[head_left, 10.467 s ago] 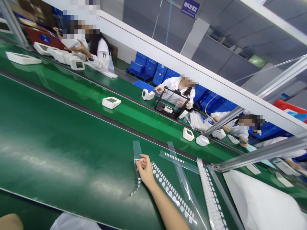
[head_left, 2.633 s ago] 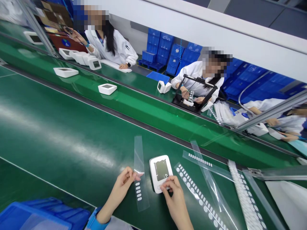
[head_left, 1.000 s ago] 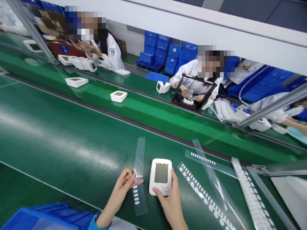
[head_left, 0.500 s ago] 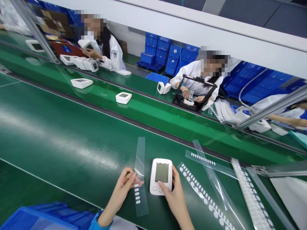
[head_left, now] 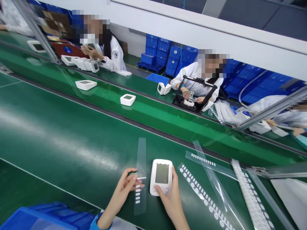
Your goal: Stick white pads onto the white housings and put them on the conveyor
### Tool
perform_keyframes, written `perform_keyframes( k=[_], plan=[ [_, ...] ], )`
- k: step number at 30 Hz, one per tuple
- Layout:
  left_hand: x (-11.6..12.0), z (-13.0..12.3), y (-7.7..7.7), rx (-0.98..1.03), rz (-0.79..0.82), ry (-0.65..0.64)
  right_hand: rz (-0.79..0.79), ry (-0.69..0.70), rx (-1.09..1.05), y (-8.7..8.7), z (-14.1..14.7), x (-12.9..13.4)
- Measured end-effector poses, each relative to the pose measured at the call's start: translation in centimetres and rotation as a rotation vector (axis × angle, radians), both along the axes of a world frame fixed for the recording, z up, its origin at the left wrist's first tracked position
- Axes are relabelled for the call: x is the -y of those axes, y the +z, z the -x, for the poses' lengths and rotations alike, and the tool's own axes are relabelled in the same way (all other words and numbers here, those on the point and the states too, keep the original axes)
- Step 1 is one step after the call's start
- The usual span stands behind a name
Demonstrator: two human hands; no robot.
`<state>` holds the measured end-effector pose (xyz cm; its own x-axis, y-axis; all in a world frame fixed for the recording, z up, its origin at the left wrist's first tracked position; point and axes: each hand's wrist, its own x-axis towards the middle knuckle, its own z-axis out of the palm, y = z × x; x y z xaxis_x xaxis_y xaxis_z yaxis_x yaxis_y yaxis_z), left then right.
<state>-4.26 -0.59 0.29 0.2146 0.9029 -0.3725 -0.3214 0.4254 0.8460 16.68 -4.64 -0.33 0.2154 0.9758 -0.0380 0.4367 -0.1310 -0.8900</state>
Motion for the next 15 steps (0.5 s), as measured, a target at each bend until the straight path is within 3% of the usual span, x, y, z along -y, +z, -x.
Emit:
perform_keyframes(
  k=[3, 8, 13, 15],
  plan=[
    [0.4, -0.1, 0.5, 0.044, 0.006, -0.021, -0.028, -0.015, 0.054, 0.0, 0.1, 0.2],
    [1.7, -1.3, 1.3, 0.079, 0.051, 0.063, -0.15, -0.059, 0.096, 1.5, 1.2, 1.0],
    [2.8, -2.7, 1.6, 0.121, 0.113, 0.128, -0.234, 0.176, 0.038, 2.3, 3.0, 1.3],
    [3.0, -3.0, 1.8, 0.151, 0.162, 0.134, -0.285, 0.188, 0.031, 2.2, 3.3, 1.2]
  ],
)
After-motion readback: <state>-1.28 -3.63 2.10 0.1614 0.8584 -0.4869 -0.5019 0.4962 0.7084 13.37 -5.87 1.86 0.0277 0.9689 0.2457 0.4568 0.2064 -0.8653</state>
